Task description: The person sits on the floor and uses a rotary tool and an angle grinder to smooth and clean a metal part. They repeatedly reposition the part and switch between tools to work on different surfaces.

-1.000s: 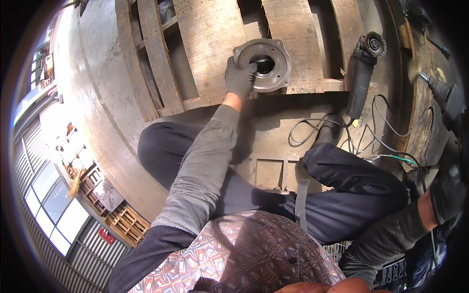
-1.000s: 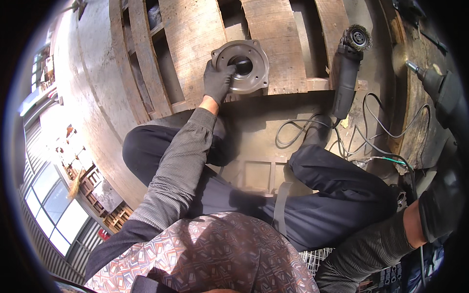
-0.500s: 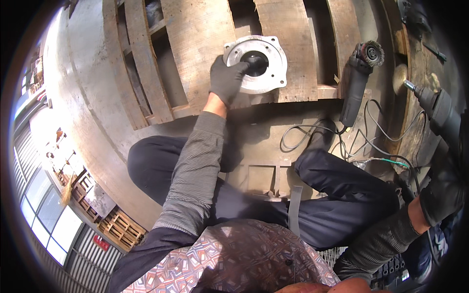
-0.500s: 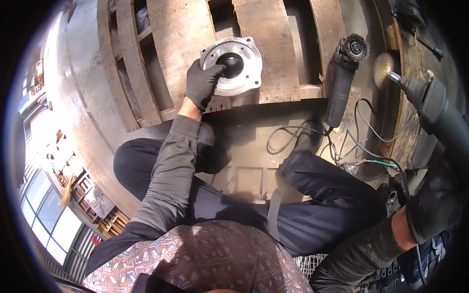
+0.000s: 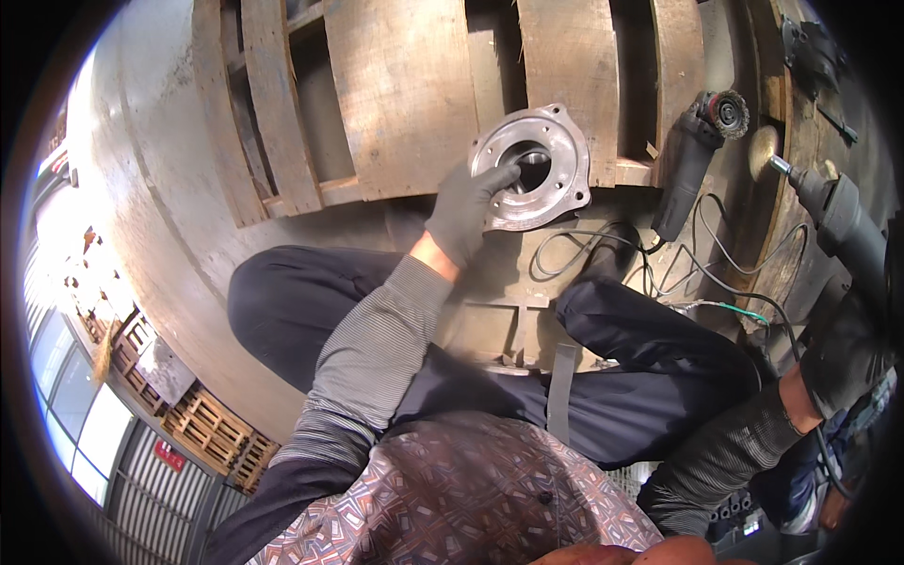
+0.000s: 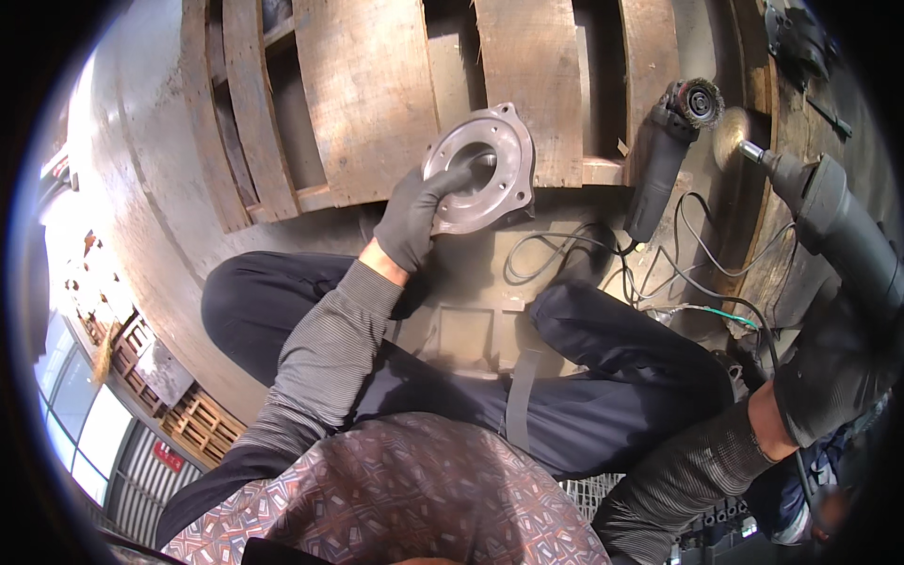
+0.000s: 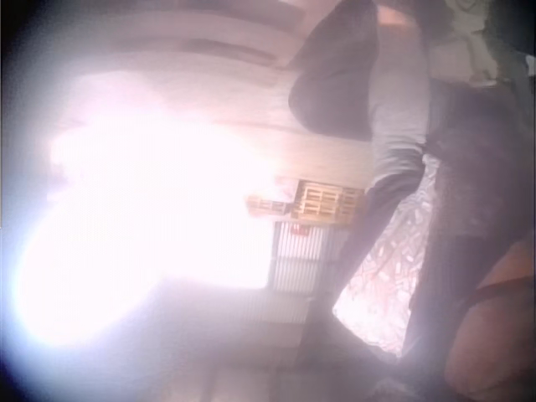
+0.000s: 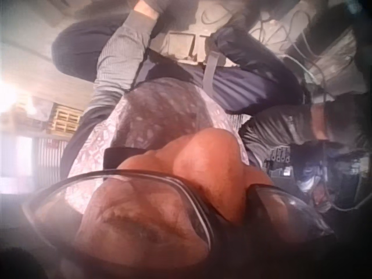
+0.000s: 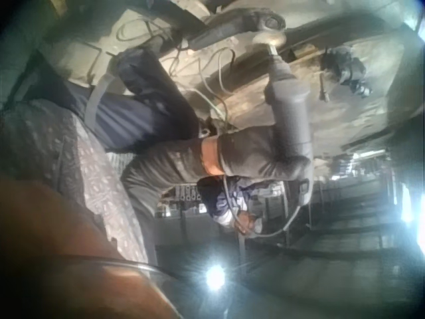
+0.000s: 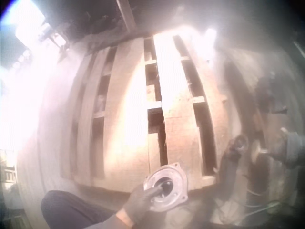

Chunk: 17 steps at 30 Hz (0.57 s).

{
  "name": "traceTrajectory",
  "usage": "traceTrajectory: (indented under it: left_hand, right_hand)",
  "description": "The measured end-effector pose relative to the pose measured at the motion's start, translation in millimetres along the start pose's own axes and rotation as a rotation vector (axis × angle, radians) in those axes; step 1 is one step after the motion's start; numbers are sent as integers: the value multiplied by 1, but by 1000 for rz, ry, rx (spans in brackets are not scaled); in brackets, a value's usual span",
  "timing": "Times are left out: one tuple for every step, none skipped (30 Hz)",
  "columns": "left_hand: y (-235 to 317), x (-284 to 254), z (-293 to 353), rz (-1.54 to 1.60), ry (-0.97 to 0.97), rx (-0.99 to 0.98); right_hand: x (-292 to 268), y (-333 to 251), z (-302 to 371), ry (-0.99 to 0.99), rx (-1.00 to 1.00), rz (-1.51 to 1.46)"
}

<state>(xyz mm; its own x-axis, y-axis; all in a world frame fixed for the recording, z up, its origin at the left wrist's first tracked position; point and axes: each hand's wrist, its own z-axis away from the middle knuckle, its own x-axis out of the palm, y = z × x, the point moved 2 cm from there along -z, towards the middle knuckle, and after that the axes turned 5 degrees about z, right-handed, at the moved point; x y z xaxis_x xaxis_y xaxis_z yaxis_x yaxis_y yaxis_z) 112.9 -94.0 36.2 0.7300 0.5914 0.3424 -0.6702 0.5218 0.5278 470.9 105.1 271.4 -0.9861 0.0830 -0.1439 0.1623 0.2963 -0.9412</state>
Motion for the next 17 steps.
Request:
traceTrajectory:
  left_hand:
    - [-7,-3,-3,5,-18,-18]
    - [-11,-6,-6,55,-28,-25]
    - [-14,-9,-7,105,-35,-27]
    - [-12,-12,-10,152,-43,-18]
    - [-8,-17,-10,-11,-36,-30]
    - [-6,-19,-9,-1,16,-19]
    - [-7,-19,-8,-3,94,-38]
    - [-10,-19,-8,-6,164,-45]
    - [-11,-20,-9,-19,183,-49]
    - [-12,-22,-10,-41,203,-72]
    - [-12,-25,-10,-61,217,-81]
    - [-12,-25,-12,-81,226,-90]
    - [-14,-23,-13,-39,273,-133]
    - [-13,-23,-12,-87,254,-95]
    - [-13,-24,-11,-136,236,-54]
    - [-12,-25,-10,-186,218,-11]
    - [-12,-25,-10,-184,217,-14]
  right_hand:
    - [0,0,1,-3,43,-49]
    - [1,-2,2,-23,58,-62]
    - [1,-4,4,-44,74,-78]
    - [5,-6,7,-72,-78,198]
    - [12,-5,13,-92,-236,467]
    - [21,-4,16,-105,-394,735]
    - [27,-3,16,-26,-450,728]
    - [24,-2,11,265,-167,488]
    - [20,-6,4,539,123,239]
    - [27,-4,7,321,114,128]
    - [31,-1,10,104,126,18]
    - [28,2,9,104,128,18]
    - [23,4,7,105,128,21]
    - [15,6,5,89,102,54]
    - [6,3,5,-18,-115,488]
    - [-2,-2,8,-121,-342,917]
    - [-13,1,8,-146,-409,972]
